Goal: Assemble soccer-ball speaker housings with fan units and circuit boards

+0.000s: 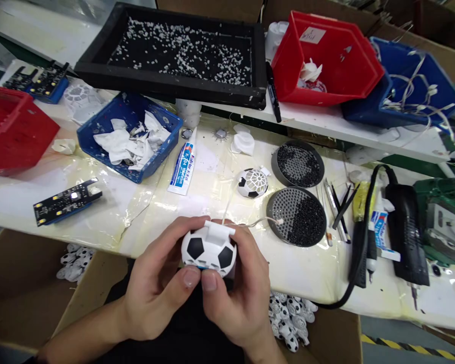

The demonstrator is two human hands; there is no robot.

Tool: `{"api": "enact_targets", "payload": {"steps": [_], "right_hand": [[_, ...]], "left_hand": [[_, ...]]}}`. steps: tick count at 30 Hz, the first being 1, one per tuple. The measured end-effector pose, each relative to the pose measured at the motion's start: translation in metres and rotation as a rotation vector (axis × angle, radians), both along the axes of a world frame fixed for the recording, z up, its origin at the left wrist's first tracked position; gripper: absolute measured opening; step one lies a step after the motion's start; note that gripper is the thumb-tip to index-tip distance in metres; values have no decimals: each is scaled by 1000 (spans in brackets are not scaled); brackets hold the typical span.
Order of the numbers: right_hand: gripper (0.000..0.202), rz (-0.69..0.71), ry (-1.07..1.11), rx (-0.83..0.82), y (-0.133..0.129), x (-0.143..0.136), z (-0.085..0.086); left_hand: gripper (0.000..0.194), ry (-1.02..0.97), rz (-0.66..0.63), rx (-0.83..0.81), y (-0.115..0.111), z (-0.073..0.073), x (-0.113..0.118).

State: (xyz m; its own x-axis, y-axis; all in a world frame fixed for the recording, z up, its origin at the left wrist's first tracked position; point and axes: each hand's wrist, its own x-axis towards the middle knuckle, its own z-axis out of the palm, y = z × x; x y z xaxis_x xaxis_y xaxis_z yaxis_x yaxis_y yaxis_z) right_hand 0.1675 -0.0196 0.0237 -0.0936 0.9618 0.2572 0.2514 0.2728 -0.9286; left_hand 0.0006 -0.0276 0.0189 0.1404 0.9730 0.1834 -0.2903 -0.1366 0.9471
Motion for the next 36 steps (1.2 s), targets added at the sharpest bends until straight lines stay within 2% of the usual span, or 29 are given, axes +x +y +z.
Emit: {"api": "enact_targets", "payload": {"steps": [4,8,11,14,18,25,28,32,34,36], "right_hand": [[44,-37,4,95,-3,-7,-2],[39,-48,75,7,-9,-5,-13],[52,-1,112,-35,-11,-3,-20],[63,-34,71,3,-11,-4,-20],[51,-110,79,50,-12,-8,-19],[48,-191,57,147,-15,-11,-28],[50,-195,21,152,-14,-10,-23],[50,-95,53,145,-11,-7,-12],[54,-61,43,188,-8,-8,-9],[61,-102,-55,244,-7,-9,-6]], "left_hand": [[56,-17,30,37,-2,3,2],[52,14,59,15,0,-1,5],[48,5,105,-25,0,-4,9],[48,-17,124,-54,-3,-6,13],[49,-45,90,-15,-5,-6,12],[52,7,80,71,-5,-11,10],[55,-13,51,106,-2,-13,8],[57,-116,-59,69,0,-11,3],[61,-166,-41,30,-2,-6,4],[68,-183,12,-43,-7,0,6]]}}
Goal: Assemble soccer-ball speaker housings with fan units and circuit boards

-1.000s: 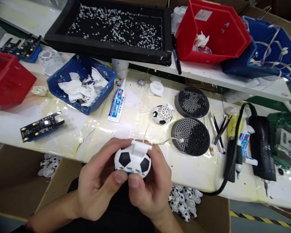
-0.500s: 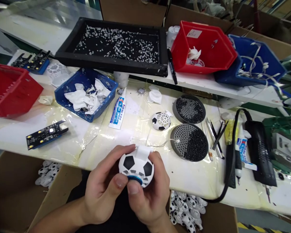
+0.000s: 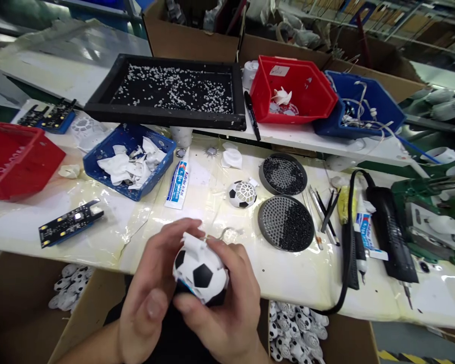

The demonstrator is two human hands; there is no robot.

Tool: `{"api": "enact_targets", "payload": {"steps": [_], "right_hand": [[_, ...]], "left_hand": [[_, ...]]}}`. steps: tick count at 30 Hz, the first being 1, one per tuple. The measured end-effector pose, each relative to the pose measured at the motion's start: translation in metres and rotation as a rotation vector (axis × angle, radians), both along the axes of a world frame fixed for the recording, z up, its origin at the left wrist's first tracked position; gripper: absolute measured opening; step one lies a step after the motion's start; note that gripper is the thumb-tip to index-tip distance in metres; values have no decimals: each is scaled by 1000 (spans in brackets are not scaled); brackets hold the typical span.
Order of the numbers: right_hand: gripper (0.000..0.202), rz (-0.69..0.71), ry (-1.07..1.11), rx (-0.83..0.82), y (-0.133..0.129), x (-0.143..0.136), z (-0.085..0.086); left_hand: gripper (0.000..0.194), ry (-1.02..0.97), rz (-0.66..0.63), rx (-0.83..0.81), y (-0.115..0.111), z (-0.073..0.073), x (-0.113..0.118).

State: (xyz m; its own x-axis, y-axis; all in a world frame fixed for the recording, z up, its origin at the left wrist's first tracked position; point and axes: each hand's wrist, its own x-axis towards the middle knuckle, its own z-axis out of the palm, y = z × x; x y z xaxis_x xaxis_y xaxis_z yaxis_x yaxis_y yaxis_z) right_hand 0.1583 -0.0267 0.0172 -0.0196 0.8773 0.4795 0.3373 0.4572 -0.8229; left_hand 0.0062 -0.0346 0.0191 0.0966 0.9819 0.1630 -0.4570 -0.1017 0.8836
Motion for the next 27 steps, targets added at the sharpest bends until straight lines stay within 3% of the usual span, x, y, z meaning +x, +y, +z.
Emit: {"api": "enact_targets", "payload": {"steps": [2,4,7,10,12,14,17,21,27], "right_hand": [[71,-99,-136,63,0,-3,4],[73,-141,-237,113,-2,-6,11],[65,-31,-285,106,-6,-4,26],[38,161,-135,97,-5,8,36],[23,121,11,51,0,18,38],[24,29,45,-59,8,27,38],[35,100,-35,-176,20,34,38],[45,101,-38,-91,26,29,39],[14,76,162,-122,18,18,34]], "left_hand": [[76,-21,3,-69,-5,6,2],[78,-71,-99,-108,-6,11,2],[63,-176,-224,-228,0,13,-2],[44,-344,-210,-331,13,9,-5],[41,-461,-250,-342,18,6,-6],[40,-519,-317,-335,19,5,-5],[39,-418,-325,-325,12,7,-4],[38,-175,-233,-317,4,10,-5],[38,-196,-209,-335,6,4,-5]]}}
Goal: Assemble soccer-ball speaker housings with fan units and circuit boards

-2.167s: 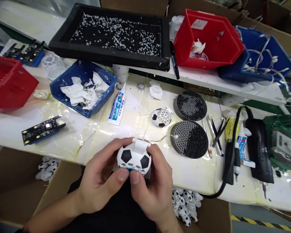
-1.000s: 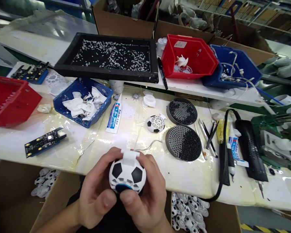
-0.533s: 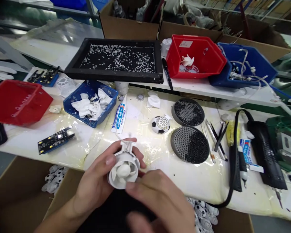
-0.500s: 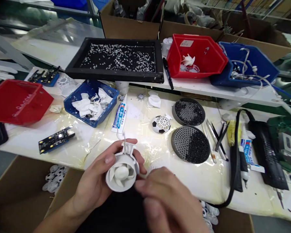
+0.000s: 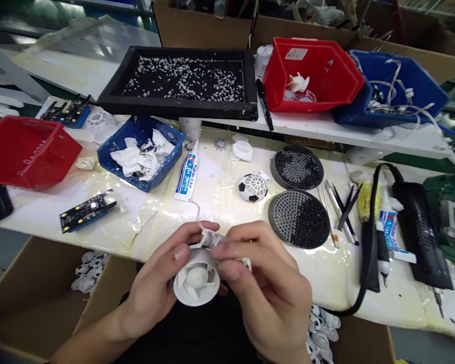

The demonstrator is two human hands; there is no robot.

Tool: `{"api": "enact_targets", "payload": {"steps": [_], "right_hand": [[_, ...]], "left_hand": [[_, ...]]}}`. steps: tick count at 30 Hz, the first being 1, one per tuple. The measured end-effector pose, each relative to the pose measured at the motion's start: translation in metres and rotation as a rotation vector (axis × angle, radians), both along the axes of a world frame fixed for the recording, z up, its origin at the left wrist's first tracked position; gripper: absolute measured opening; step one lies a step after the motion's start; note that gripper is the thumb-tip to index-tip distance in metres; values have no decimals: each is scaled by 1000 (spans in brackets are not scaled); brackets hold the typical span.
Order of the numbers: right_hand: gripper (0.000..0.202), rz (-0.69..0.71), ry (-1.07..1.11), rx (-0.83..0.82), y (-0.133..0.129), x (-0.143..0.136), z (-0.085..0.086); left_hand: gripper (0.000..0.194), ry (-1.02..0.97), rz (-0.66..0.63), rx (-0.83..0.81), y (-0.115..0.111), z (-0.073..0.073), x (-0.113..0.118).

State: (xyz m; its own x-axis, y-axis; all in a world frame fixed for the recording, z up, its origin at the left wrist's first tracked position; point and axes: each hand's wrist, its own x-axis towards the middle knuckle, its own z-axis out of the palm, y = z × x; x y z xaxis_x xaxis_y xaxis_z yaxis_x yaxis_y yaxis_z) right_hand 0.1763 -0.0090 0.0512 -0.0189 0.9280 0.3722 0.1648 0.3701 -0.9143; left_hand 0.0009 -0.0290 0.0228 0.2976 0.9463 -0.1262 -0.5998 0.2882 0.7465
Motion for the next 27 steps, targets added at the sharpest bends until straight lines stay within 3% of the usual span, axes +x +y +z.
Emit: {"api": "enact_targets", "payload": {"steps": [5,8,11,14,17,22,27], "right_hand": [[14,24,208,-160,-3,-1,-7],[14,-4,105,-270,0,0,0],[22,69,-108,-320,9,5,13],[24,197,-238,-293,18,10,20],[16,251,-294,-245,23,12,19],[8,192,-232,-248,17,6,9],[14,108,-230,-120,7,-2,-2]], "left_hand": [[42,-55,47,-50,-2,-3,4],[41,35,60,-7,-5,2,3],[40,195,41,25,-8,7,-2],[40,275,13,55,-9,9,-7],[40,217,-16,61,-8,7,-9],[38,165,-51,13,-5,9,-11],[35,254,-50,49,-1,15,-15]]}}
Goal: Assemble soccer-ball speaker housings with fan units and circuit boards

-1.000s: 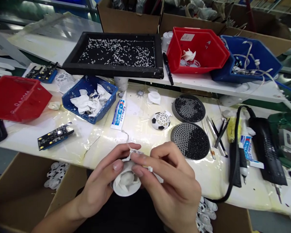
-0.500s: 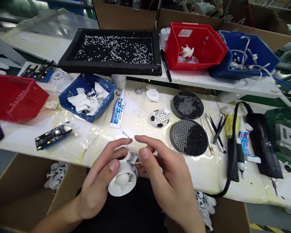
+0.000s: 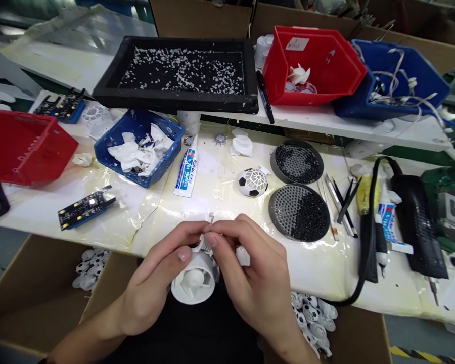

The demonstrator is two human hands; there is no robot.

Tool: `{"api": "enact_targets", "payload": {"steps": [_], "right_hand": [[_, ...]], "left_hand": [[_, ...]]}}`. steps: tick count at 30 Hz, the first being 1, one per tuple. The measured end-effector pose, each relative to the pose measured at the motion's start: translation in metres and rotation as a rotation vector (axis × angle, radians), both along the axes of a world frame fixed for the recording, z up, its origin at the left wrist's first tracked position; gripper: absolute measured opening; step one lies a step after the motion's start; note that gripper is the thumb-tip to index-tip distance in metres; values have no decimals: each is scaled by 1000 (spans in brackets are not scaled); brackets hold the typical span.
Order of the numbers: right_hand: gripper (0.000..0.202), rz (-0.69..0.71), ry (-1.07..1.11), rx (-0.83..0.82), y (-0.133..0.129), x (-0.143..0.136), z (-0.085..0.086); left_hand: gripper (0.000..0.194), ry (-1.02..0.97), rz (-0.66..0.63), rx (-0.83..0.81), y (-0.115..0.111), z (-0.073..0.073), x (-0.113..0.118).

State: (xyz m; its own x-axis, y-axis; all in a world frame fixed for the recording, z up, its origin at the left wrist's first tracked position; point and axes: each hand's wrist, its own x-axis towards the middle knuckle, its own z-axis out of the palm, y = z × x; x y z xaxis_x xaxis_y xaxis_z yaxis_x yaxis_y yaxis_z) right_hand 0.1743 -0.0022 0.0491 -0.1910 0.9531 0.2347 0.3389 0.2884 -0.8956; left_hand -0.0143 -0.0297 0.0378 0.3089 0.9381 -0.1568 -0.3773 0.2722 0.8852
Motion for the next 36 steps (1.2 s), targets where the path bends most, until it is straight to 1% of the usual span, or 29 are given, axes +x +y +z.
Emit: {"api": "enact_targets", "payload": {"steps": [4,8,11,14,18,21,25,27,30,32,36], "right_hand": [[16,4,55,57,-3,-2,-4],[17,-26,26,80,0,-4,-6],[19,-55,-68,197,1,-7,-8],[22,-100,-141,312,-2,-10,-11],[24,-143,-112,298,-6,-12,-15],[23,-130,-153,352,-4,-12,-14],[26,-106,-218,431,1,-14,-11],[29,-98,-215,436,1,-14,-9],[35,-96,-191,424,-3,-16,-8],[39,-90,-162,412,-6,-16,-9],[39,-83,-93,332,-10,-18,-11]], "left_hand": [[34,-12,-11,-12,4,4,-2],[34,-17,-35,13,7,5,0],[34,-15,-33,61,7,3,1],[33,-10,-28,65,7,-1,0],[30,-23,-20,53,7,-3,0],[28,19,-27,84,8,-1,-1],[32,110,-55,124,10,2,-2],[30,128,-78,113,12,5,-3],[17,141,-102,57,18,10,-3],[13,157,-105,25,22,13,-3],[8,178,-115,6,24,16,-5]]}}
